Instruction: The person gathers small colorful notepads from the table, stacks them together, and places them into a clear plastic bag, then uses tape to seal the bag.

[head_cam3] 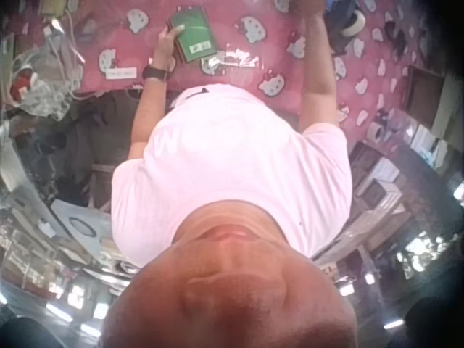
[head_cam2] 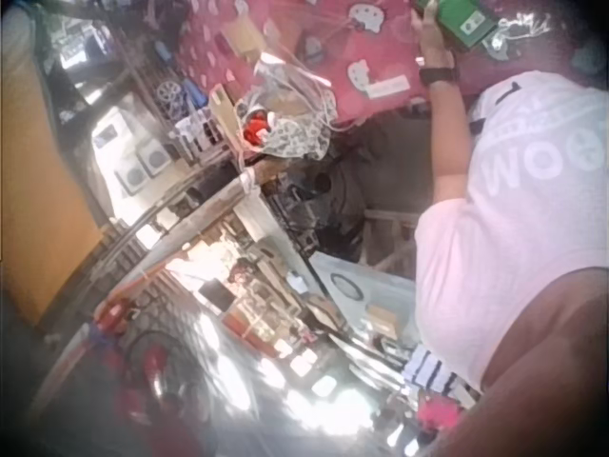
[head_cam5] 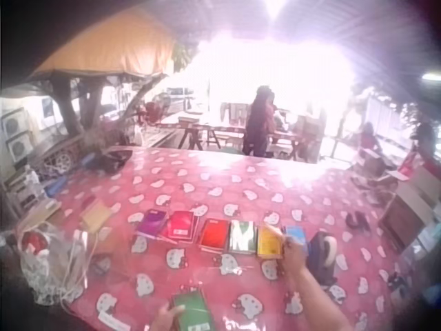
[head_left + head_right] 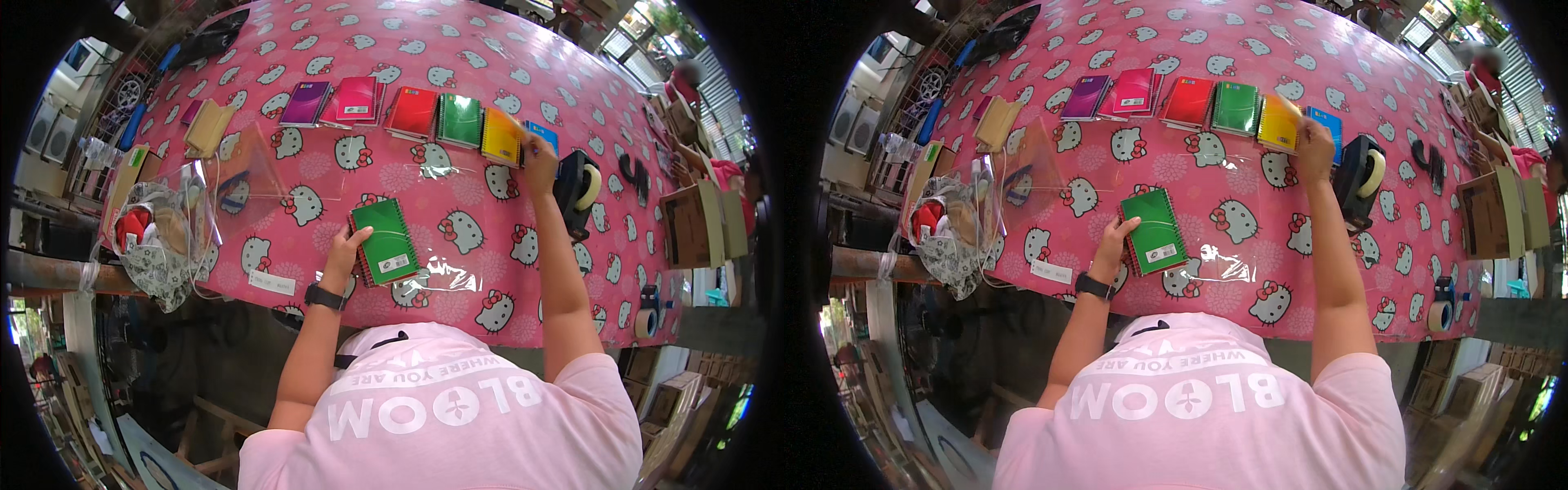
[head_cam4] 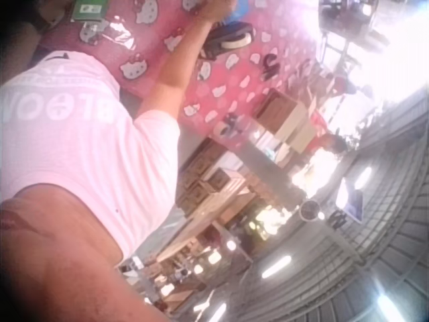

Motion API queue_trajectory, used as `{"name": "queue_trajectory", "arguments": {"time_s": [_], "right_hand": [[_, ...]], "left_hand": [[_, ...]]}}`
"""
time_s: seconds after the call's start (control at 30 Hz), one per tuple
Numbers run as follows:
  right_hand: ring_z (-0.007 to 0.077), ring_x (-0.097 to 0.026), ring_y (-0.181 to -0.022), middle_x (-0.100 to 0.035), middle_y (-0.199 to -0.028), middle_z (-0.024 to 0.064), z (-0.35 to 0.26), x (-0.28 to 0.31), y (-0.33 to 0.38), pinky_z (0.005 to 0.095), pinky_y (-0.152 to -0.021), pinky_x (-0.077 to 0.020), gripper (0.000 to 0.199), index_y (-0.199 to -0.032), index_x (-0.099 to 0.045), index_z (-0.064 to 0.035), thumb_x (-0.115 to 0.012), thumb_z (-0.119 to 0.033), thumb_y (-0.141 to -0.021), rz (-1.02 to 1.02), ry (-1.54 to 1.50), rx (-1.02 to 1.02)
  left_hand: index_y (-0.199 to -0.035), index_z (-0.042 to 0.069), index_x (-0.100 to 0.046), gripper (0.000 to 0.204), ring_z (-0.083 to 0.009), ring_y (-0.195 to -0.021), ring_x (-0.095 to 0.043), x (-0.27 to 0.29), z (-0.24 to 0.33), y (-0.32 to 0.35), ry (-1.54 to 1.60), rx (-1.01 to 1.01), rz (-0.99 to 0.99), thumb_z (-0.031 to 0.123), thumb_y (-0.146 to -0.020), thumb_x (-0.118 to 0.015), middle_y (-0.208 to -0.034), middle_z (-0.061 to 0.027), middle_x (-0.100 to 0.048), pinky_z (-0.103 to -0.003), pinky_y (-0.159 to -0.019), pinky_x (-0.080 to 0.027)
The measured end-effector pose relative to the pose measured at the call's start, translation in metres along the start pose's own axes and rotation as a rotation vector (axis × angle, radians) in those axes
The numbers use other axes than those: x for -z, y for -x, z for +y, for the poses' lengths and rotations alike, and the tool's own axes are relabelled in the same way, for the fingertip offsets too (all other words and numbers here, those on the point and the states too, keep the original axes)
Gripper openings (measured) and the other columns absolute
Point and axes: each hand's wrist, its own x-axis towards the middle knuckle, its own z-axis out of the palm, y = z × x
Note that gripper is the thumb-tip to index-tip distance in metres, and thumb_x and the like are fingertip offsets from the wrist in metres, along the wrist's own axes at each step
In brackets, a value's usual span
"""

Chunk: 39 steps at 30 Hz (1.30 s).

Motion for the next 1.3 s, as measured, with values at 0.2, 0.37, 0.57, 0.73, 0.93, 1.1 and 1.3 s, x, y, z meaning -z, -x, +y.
{"name": "queue_trajectory", "arguments": {"time_s": [0.2, 0.37, 0.57, 0.73, 0.93, 1.1, 1.3], "right_hand": [[0.0127, -0.056, -0.065, -0.054, -0.085, 0.0028, -0.121, 0.019, 0.044, 0.0247, -0.056, -0.0477, 0.039, -0.113, -0.048, -0.0047, -0.064, -0.012, -0.079, -0.182, -0.854, -0.576], [0.0131, -0.055, -0.065, -0.057, -0.070, 0.0052, -0.184, -0.002, 0.149, 0.0305, -0.058, -0.0450, 0.027, -0.092, -0.058, -0.0033, -0.072, -0.015, -0.072, -0.715, -0.416, -0.463], [0.0274, -0.060, -0.072, -0.062, -0.072, 0.0160, -0.096, -0.007, 0.052, 0.0390, -0.064, -0.0459, 0.025, -0.073, -0.065, 0.0002, -0.070, -0.024, -0.073, -0.384, -0.098, -0.234], [0.0350, -0.054, -0.101, -0.058, -0.107, 0.0199, 0.024, -0.001, -0.026, 0.0401, -0.085, -0.0465, 0.055, -0.108, -0.057, 0.0000, -0.069, -0.040, -0.072, -0.364, 0.726, -0.347], [0.0310, -0.056, -0.106, -0.058, -0.115, 0.0166, 0.030, -0.002, -0.057, 0.0397, -0.087, -0.0478, 0.065, -0.110, -0.058, -0.0013, -0.076, -0.044, -0.064, -0.835, 0.807, -0.457], [0.0283, -0.056, -0.110, -0.057, -0.120, 0.0121, 0.009, -0.027, -0.062, 0.0379, -0.088, -0.0479, 0.048, -0.113, -0.057, -0.0026, -0.067, -0.028, -0.074, -0.881, 0.911, -0.436], [0.0324, -0.059, -0.104, -0.059, -0.114, 0.0185, 0.021, -0.001, -0.092, 0.0422, -0.084, -0.0493, 0.034, -0.114, -0.055, -0.0043, -0.048, -0.019, -0.084, -0.566, 0.956, -0.448]], "left_hand": [[-0.106, 0.001, -0.055, 0.038, -0.0135, -0.081, -0.058, 0.003, -0.002, 0.002, 0.074, -0.015, 0.018, 0.032, -0.084, -0.062, -0.093, -0.0057, -0.060, -0.025, -0.070, -0.046], [-0.106, 0.001, -0.053, 0.032, -0.0154, -0.085, -0.059, -0.001, -0.003, 0.004, 0.109, -0.031, -0.047, 0.023, -0.084, -0.064, -0.096, -0.0068, -0.060, -0.026, -0.073, -0.047], [-0.115, 0.001, -0.045, 0.043, -0.0182, -0.093, -0.058, 0.006, -0.006, 0.003, -0.084, -0.082, -0.105, 0.013, -0.080, -0.067, -0.105, -0.0094, -0.058, -0.031, -0.081, -0.048], [-0.112, 0.000, -0.043, 0.043, -0.0180, -0.094, -0.056, -0.002, -0.006, 0.006, -0.087, -0.139, -0.075, 0.012, -0.079, -0.068, -0.106, -0.0102, -0.055, -0.031, -0.082, -0.047], [-0.110, 0.000, -0.045, 0.037, -0.0175, -0.094, -0.056, -0.008, 0.005, 0.017, 0.069, -0.042, -0.047, 0.015, -0.082, -0.064, -0.103, -0.0100, -0.056, -0.029, -0.082, -0.044], [-0.111, 0.000, -0.045, 0.038, -0.0177, -0.094, -0.056, -0.001, -0.002, 0.010, 0.055, -0.069, -0.051, 0.015, -0.081, -0.064, -0.103, -0.0100, -0.057, -0.030, -0.083, -0.044], [-0.114, -0.001, -0.044, 0.043, -0.0179, -0.094, -0.056, 0.000, -0.010, 0.005, 0.044, -0.096, -0.059, 0.017, -0.081, -0.066, -0.103, -0.0102, -0.057, -0.030, -0.083, -0.044]]}}
